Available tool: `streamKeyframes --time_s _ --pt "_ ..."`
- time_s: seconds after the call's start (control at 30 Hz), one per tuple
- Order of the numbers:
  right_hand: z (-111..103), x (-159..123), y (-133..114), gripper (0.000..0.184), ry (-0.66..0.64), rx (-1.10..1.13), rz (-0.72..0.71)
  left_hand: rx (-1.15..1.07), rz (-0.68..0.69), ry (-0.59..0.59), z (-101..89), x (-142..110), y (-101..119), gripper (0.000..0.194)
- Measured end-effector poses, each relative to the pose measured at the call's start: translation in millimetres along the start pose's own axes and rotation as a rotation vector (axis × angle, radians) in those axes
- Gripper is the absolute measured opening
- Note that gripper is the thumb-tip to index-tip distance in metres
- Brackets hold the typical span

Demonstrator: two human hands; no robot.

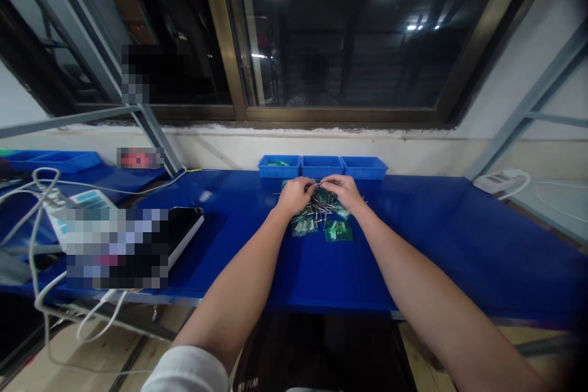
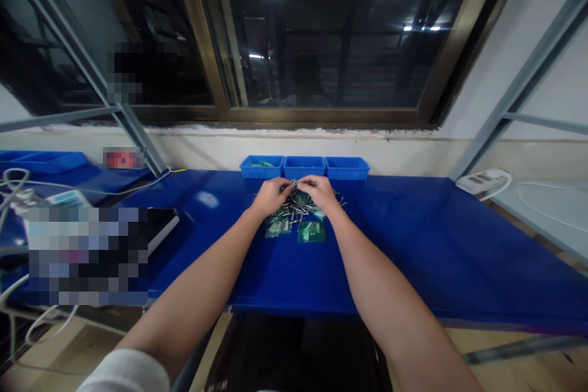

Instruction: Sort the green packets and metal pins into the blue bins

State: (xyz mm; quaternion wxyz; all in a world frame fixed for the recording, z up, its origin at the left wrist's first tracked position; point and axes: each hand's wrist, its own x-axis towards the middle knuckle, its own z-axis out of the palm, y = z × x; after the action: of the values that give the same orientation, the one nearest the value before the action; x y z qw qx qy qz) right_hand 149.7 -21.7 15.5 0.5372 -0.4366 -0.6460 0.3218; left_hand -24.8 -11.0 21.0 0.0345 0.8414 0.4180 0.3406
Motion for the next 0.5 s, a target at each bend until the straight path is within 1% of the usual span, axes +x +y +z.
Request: streamKeyframes --time_s 0.1,0.2,0.3,0.37,0.43,0.5 --pt "-2.4 0.8 1.2 0.025 0.089 -0.124 -0.053 -0.006 -0.029 0.014 0.5 0.5 -1.1 0.025" --pt "-7.4 2.0 3.9 0.026 0.202 -0.366 -0.100 0.014 -0.065 0.037 1.4 1.1 -3.6 0.026" --pt "-13.8 5.2 8.6 0.032 0.259 -0.577 -0.141 0.042 -0.091 0.043 3.1 1.2 -7.0 0.026" --pt "-17.6 8.5 12.5 0.037 0.286 -0.668 -0.130 0.055 -0.100 0.041 4.2 0.9 -8.8 0.026" --pt "-20.3 11.9 16.6 0.043 0.304 -0.739 -0.091 0.064 -0.108 0.027 4.8 0.6 -9.9 0.026" --pt "-22.0 14.3 20.8 0.050 0.295 -0.792 -0.052 0.071 -0.122 0.006 5.1 0.4 -10.2 0.026"
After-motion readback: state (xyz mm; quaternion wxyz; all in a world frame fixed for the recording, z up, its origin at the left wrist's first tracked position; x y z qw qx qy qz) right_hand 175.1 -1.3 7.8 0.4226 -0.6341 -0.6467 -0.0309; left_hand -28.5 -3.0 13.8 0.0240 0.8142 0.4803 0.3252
